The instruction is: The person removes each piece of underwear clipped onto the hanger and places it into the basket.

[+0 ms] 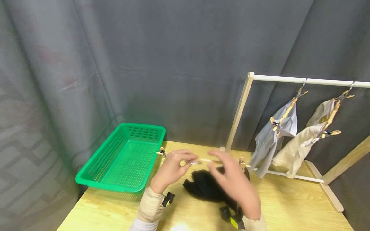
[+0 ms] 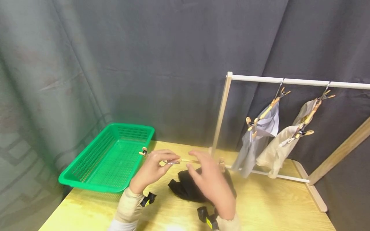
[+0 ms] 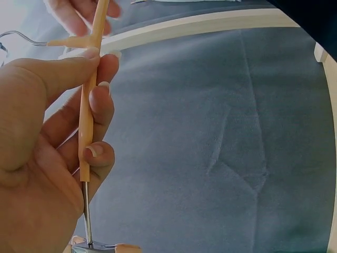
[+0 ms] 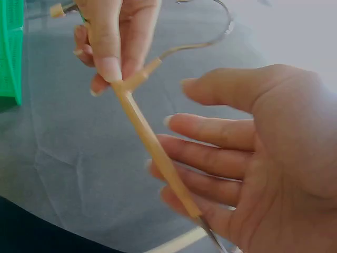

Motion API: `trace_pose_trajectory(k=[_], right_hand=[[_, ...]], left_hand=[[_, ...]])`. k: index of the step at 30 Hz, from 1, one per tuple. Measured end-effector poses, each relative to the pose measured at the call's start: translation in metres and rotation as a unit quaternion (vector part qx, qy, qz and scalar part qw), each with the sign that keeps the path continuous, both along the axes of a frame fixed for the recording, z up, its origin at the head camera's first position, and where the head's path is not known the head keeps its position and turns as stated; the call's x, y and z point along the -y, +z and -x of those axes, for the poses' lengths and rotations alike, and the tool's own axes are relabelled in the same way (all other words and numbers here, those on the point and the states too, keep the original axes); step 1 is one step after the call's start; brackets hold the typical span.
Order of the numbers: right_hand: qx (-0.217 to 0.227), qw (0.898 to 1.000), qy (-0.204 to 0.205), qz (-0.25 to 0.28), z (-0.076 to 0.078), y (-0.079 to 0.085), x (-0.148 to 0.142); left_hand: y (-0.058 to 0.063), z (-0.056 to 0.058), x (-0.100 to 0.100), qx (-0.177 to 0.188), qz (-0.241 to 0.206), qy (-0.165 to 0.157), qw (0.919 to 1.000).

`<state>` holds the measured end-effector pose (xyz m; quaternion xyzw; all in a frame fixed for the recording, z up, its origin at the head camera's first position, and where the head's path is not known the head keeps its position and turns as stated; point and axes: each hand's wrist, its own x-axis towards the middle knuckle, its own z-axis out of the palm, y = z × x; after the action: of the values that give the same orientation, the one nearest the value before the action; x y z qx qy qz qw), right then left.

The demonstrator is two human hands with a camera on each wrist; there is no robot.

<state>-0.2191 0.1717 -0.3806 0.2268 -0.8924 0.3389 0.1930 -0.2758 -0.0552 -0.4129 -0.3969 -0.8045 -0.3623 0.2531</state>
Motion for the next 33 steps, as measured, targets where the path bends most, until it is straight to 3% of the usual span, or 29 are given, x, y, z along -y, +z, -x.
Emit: trace_pose_trajectory(k=[3,5,17,22,26,29,31,33], right_hand=[[0.044,0.999,0.001,-0.021,0.001,-0.002,0.004],[0.050,0.998,0.002,-0.032,0.002,-0.002,0.006],[0.004,0.998,0.004,-0.057,0.009,-0.002,-0.001],[0.008,0.999,0.037,-0.036,0.011,-0.004,-0.009],[0.020,0.999,0.037,-0.031,0.007,-0.002,-0.018],[0.030,0.999,0.016,-0.036,0.004,0.001,-0.023],[0.037,0.999,0.008,-0.038,0.003,0.002,-0.028],[0.038,0.999,0.005,-0.029,0.003,0.002,-0.033]], left_hand=[[-0.001,-0.001,0.000,0.000,0.003,-0.003,1.0000],[-0.001,-0.002,-0.001,0.002,0.003,-0.005,1.0000],[0.006,-0.003,-0.011,-0.003,0.013,-0.031,0.9994],[0.007,-0.009,-0.014,-0.045,0.018,-0.023,0.9986],[0.015,-0.019,-0.013,-0.087,-0.023,-0.020,0.9958],[0.025,-0.025,-0.007,-0.098,-0.073,-0.035,0.9919],[0.030,-0.029,-0.002,-0.094,-0.087,-0.048,0.9906],[0.032,-0.031,0.001,-0.062,-0.077,-0.065,0.9930]])
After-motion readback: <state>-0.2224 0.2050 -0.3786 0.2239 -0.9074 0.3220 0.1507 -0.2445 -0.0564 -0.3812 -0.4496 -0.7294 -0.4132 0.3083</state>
